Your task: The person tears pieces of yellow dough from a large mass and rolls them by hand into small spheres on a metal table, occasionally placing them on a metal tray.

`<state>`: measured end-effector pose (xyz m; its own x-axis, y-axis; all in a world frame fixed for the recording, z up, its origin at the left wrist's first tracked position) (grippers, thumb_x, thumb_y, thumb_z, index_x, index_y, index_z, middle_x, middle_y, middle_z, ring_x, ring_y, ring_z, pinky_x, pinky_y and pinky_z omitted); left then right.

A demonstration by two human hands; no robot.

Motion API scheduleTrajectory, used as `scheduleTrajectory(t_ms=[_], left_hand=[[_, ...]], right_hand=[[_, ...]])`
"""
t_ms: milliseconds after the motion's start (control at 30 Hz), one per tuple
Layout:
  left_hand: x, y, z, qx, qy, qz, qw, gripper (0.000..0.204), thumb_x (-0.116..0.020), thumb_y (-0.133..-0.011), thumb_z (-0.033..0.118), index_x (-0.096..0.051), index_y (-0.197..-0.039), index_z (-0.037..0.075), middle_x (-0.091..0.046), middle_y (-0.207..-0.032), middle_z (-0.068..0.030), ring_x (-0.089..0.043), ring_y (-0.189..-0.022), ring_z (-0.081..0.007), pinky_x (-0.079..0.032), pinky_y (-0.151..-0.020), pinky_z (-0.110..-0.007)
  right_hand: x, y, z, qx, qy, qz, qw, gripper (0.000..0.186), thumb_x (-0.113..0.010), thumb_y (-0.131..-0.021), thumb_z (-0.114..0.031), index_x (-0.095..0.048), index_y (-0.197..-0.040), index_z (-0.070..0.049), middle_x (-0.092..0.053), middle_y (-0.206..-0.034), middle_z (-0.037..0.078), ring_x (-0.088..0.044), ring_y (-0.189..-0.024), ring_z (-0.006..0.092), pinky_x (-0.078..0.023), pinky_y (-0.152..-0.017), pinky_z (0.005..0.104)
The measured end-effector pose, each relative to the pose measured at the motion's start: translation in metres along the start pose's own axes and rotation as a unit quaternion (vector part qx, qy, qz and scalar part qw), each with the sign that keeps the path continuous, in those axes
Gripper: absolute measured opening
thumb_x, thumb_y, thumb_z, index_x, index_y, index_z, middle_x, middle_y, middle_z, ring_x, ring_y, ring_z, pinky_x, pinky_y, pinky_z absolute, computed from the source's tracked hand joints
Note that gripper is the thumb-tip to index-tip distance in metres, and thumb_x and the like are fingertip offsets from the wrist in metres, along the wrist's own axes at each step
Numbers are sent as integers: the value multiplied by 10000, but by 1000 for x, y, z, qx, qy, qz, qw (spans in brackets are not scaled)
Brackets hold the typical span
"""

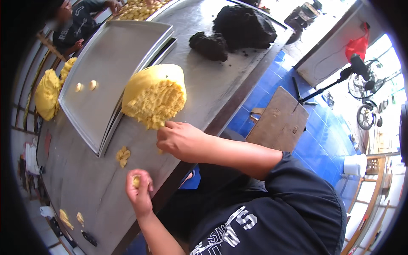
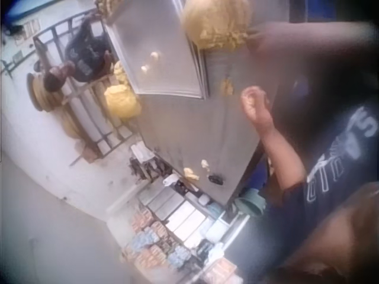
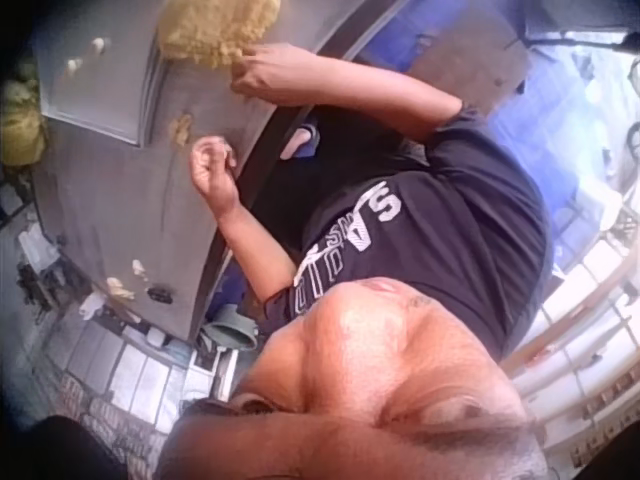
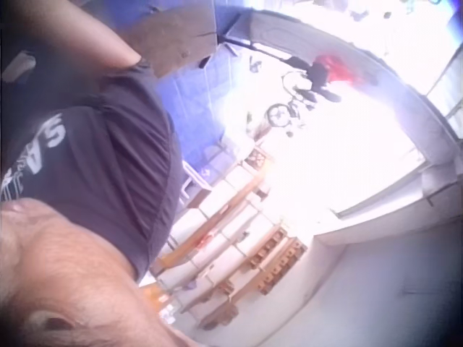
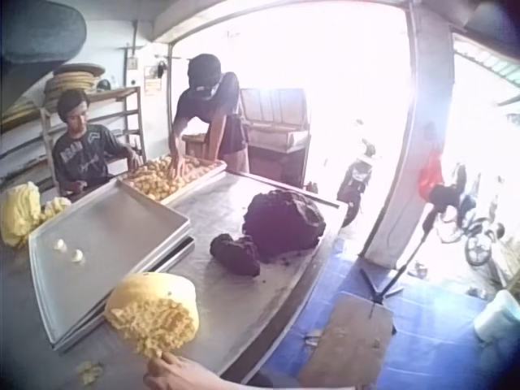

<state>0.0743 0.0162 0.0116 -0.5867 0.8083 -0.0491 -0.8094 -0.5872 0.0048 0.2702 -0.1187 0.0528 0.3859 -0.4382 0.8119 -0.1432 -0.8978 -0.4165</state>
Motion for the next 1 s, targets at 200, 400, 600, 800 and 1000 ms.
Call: scheduleTrajectory(t_ms=[200,400,600,800,1000], left_hand=[[11,2,5,5,7,10,1000,292,-572,-1246,302,-662,-1219,26,-637,-943,-33,-506,-724,-79,-408,-630,-256],[-5,-3,8,-8,-180,-9,984,561,-1122,-746,186,-715,-1113,63,-680,-976,28,-627,-867,-75,-550,-753,-276],[-10,2,30,-168,-275,11,947,569,-1150,-615,252,-703,-902,49,-709,-854,-34,-693,-793,-203,-571,-731,-352],[-20,0,38,-153,-310,-12,938,711,-1139,-529,460,-658,-856,52,-684,-815,-76,-681,-737,-324,-553,-687,-427],[-19,-1,34,-141,-327,0,935,720,-1125,-550,503,-652,-852,54,-676,-803,-107,-689,-740,-365,-546,-674,-453]], right_hand=[[-5,-18,1,-88,-113,34,989,313,-689,-983,-65,-767,-1283,-18,-732,-991,208,-754,-969,416,-616,-857,511],[-3,-11,-4,-95,-77,31,992,213,-801,-1022,-83,-789,-1230,-40,-757,-1034,158,-760,-987,392,-618,-863,497],[2,-18,-28,-47,-263,-3,964,186,-790,-1060,-116,-795,-1227,-33,-782,-1066,165,-771,-961,410,-620,-839,493],[2,-18,-42,-72,-246,-32,966,152,-780,-1024,-63,-753,-1167,-19,-777,-1090,183,-780,-982,436,-636,-855,501],[2,-19,-67,-68,-325,-72,941,142,-783,-1032,-56,-748,-1163,-14,-768,-1101,179,-786,-969,410,-631,-827,479]])
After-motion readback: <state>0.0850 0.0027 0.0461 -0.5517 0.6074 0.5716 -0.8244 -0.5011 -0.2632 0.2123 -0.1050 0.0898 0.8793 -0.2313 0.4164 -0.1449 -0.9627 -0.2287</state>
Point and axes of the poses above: each hand's wrist, its own y-axis away from the middle knuckle, its own x-axis out of the back of the hand, z = x × y, the point moved 7 cm from there along -y, towards the middle knuckle
